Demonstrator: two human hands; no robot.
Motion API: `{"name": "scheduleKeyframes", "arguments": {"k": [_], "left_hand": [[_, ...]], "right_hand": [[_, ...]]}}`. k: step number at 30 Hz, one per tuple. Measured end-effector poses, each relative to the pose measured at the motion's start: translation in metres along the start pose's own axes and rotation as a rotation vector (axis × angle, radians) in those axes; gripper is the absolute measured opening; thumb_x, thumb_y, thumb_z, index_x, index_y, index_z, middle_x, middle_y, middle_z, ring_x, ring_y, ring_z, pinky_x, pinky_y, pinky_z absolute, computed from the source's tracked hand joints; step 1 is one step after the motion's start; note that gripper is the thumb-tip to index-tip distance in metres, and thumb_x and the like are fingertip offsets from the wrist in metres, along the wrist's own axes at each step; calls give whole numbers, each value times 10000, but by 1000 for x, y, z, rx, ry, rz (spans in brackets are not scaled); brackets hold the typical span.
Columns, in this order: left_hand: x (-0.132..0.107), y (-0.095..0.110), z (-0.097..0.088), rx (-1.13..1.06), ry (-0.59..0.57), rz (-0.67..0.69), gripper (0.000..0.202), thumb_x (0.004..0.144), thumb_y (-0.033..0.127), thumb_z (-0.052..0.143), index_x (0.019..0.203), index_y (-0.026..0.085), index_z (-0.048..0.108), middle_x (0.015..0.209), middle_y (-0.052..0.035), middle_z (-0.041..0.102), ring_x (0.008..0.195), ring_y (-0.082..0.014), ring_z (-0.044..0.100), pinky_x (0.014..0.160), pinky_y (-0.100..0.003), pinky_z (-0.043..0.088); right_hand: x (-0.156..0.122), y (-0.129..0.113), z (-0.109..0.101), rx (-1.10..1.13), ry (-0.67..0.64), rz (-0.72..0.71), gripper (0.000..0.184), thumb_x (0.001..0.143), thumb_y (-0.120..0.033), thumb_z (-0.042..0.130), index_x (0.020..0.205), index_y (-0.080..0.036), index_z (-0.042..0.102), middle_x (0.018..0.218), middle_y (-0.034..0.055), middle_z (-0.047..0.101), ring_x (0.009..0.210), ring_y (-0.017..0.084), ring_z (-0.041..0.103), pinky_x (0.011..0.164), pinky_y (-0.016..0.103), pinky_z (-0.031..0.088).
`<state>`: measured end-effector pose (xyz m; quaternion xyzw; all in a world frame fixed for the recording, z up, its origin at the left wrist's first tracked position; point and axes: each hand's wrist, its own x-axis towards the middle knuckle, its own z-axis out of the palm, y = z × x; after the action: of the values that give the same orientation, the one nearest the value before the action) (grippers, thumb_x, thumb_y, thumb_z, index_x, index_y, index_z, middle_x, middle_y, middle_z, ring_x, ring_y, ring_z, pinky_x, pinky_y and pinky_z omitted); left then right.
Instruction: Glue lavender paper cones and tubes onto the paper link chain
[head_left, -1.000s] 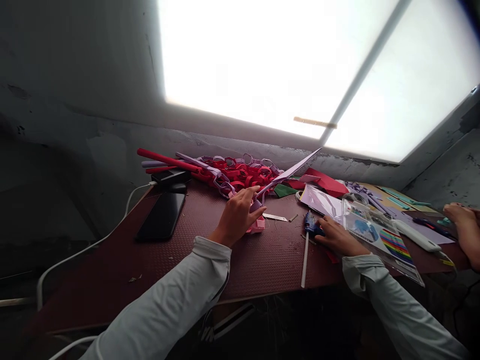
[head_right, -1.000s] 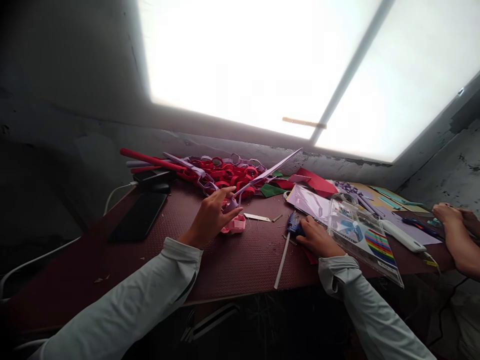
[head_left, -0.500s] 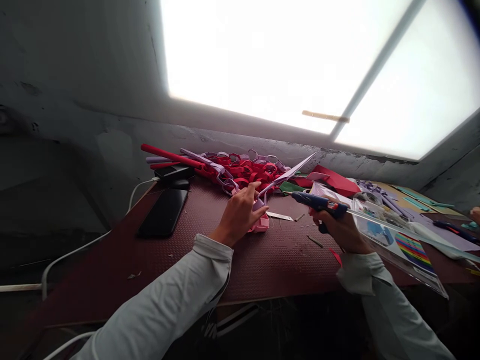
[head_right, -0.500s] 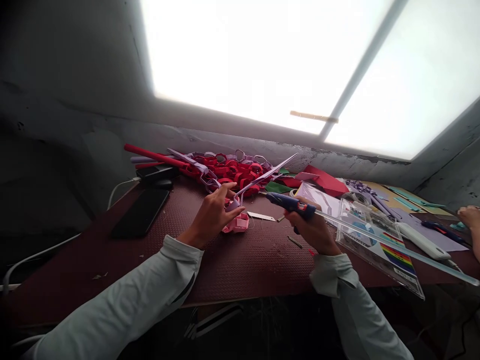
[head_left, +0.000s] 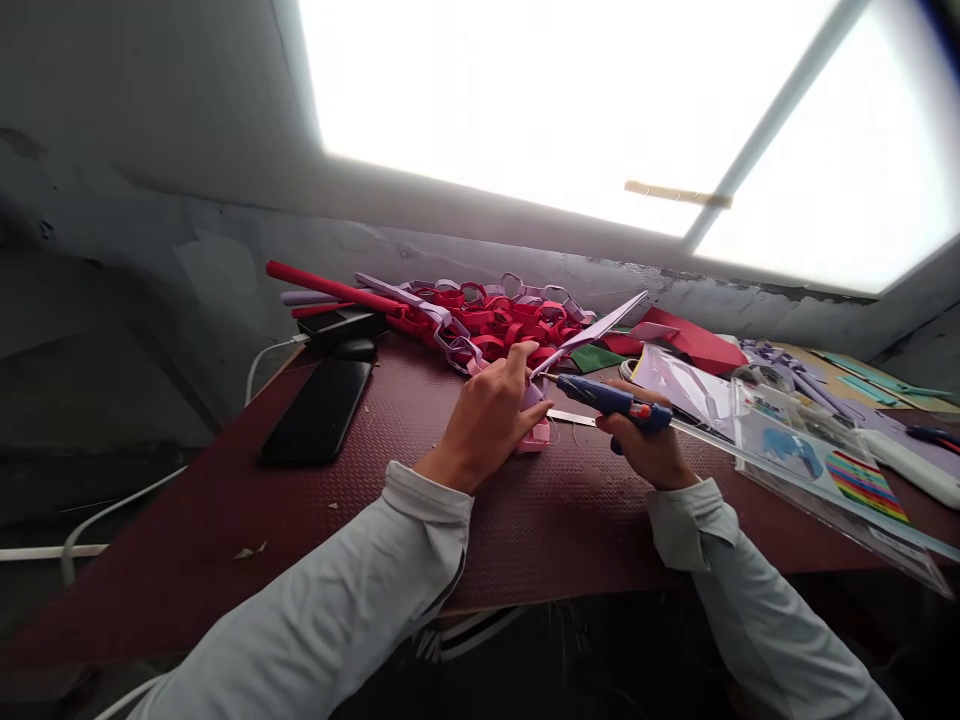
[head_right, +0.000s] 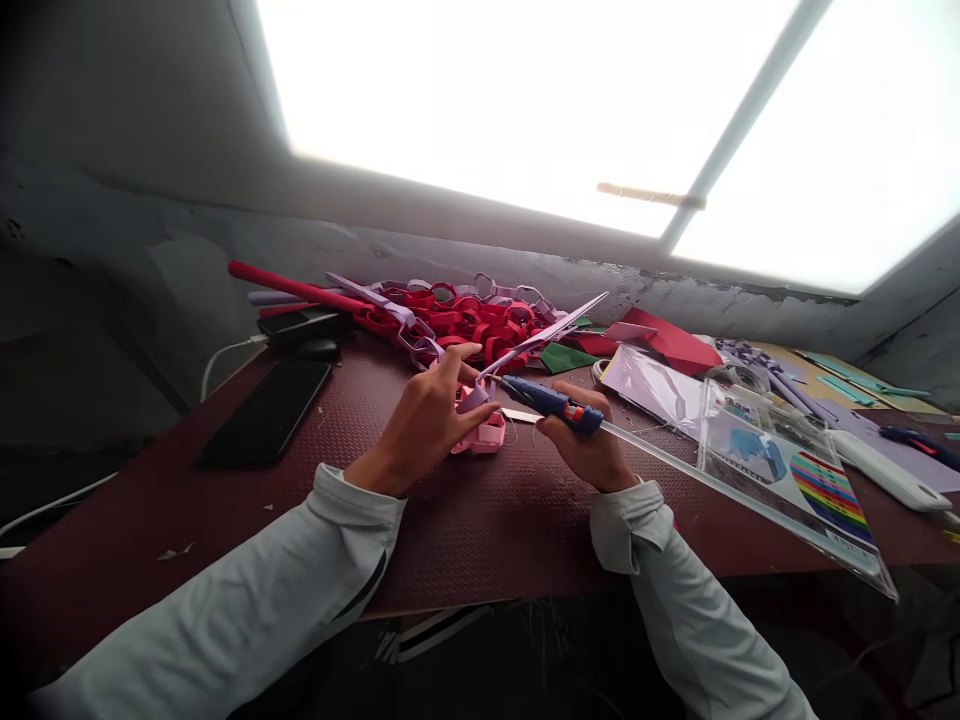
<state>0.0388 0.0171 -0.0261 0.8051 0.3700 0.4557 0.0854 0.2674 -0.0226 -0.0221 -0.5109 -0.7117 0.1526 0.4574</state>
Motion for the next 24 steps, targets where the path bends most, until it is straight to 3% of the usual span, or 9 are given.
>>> {"name": "scheduleKeyframes", "arguments": {"k": [6,24], "left_hand": [[0,-1,0,-7,7,4,713,802,204,851,1377,197,430,1010,-55,714,914,-225,710,828,-339,548],[-1,1,-2,25,13,53,685,815,196,838,1371,206,437,1029,-62,697,912,-215,695,835,-339,554]], "right_hand": [[1,0,1,27,32,21,175,760,-226,623,679,-235,468,608,-42,403,559,135,346,527,309,291],[3,-9,0,-243,77,-241,313,754,-173,612,637,-249,332,599,-47,378,548,127,318,558,313,259]]}}
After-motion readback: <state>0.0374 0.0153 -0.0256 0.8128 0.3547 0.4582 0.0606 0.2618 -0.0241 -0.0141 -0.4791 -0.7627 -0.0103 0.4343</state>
